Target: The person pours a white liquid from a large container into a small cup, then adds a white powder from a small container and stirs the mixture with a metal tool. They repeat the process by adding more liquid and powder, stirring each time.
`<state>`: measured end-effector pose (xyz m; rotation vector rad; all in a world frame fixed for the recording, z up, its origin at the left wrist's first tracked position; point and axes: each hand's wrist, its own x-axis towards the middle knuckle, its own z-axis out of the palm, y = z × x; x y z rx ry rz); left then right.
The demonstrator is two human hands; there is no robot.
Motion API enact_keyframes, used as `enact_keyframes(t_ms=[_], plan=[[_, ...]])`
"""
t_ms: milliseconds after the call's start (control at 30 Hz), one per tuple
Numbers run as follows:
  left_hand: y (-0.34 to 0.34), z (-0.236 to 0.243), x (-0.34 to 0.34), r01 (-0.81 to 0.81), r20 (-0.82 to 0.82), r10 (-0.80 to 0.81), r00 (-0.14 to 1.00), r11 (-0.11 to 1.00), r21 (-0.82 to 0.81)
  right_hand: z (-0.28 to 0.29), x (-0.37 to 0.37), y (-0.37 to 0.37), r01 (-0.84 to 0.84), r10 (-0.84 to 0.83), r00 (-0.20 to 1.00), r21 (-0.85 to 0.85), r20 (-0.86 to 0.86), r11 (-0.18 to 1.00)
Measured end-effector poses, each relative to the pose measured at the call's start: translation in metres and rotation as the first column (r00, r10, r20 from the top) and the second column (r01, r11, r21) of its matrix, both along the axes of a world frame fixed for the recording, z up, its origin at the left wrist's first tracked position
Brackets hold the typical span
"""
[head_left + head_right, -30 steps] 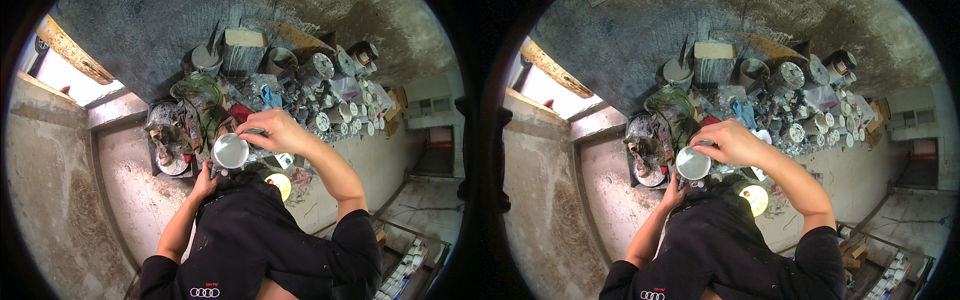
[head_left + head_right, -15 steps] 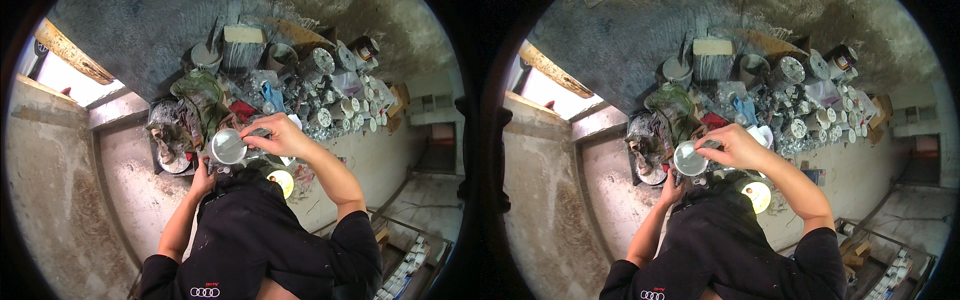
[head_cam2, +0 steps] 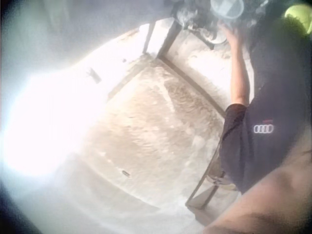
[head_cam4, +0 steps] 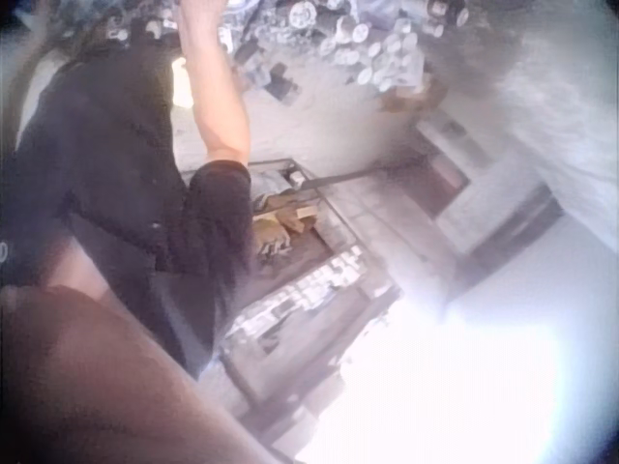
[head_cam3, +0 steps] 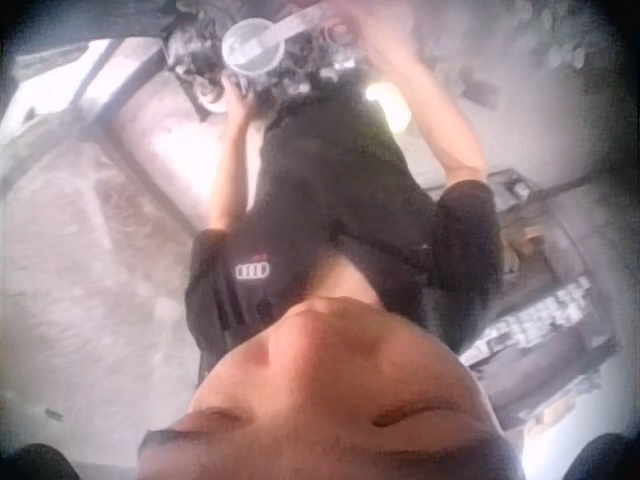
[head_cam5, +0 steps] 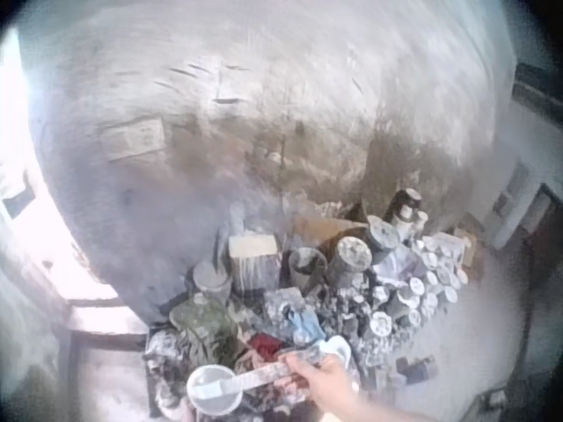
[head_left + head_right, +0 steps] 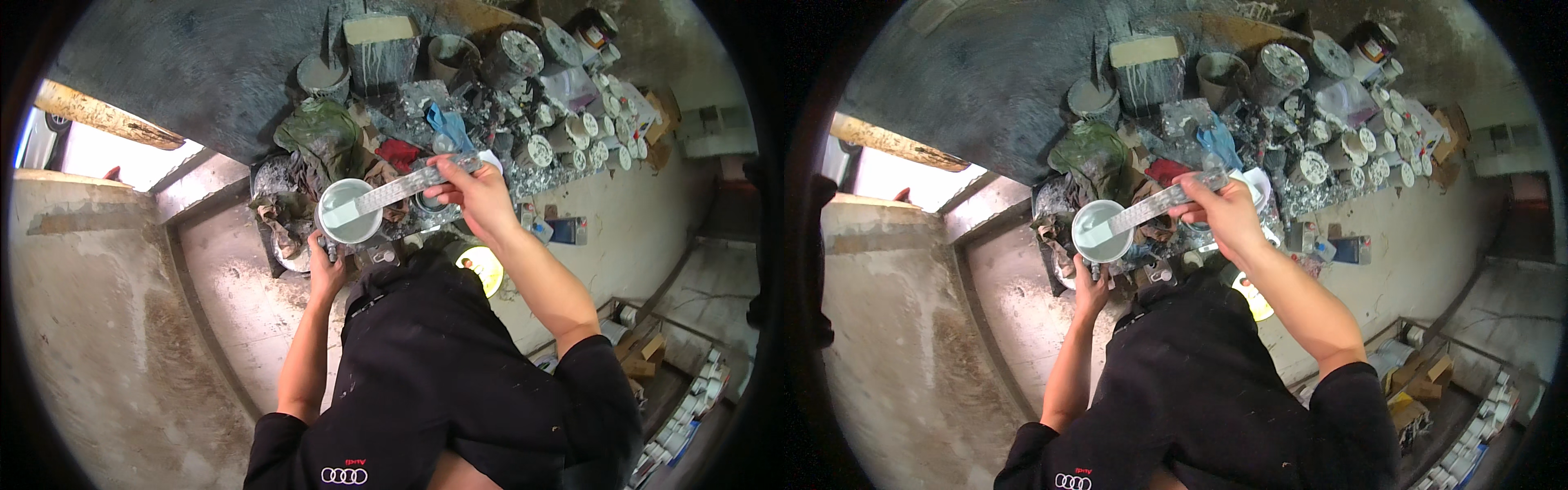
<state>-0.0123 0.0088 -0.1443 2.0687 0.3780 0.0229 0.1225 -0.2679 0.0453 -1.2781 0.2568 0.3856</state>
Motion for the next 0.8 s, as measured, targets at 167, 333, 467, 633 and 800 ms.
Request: enact_keyframes(t_ms=[167,333,467,633,800], plan=[[-0.005,0.000,-0.001,0.004,0.053,-0.002,0.999,0.999,-0.049,0.006,-0.003,-0.014,0.162,-0.145,0.979,0.113,-0.144,0.980],[-0.011,0.000,-0.001,0.030,0.072,-0.023,0.997,0.996,-0.088,0.009,-0.004,-0.024,0.249,-0.216,0.955,0.151,-0.202,0.957],[-0.015,-0.001,0.002,0.032,0.035,-0.024,0.999,0.968,-0.250,0.003,-0.004,-0.030,0.256,-0.216,0.952,0.173,-0.217,0.951],[-0.018,-0.001,0.000,0.046,0.011,-0.045,0.999,0.976,-0.212,-0.001,-0.006,-0.039,0.240,-0.197,0.961,0.240,-0.192,0.940],[-0.018,-0.009,0.001,0.066,0.012,-0.064,0.998,0.978,-0.199,0.000,-0.008,-0.044,0.213,-0.182,0.972,0.236,-0.148,0.948]])
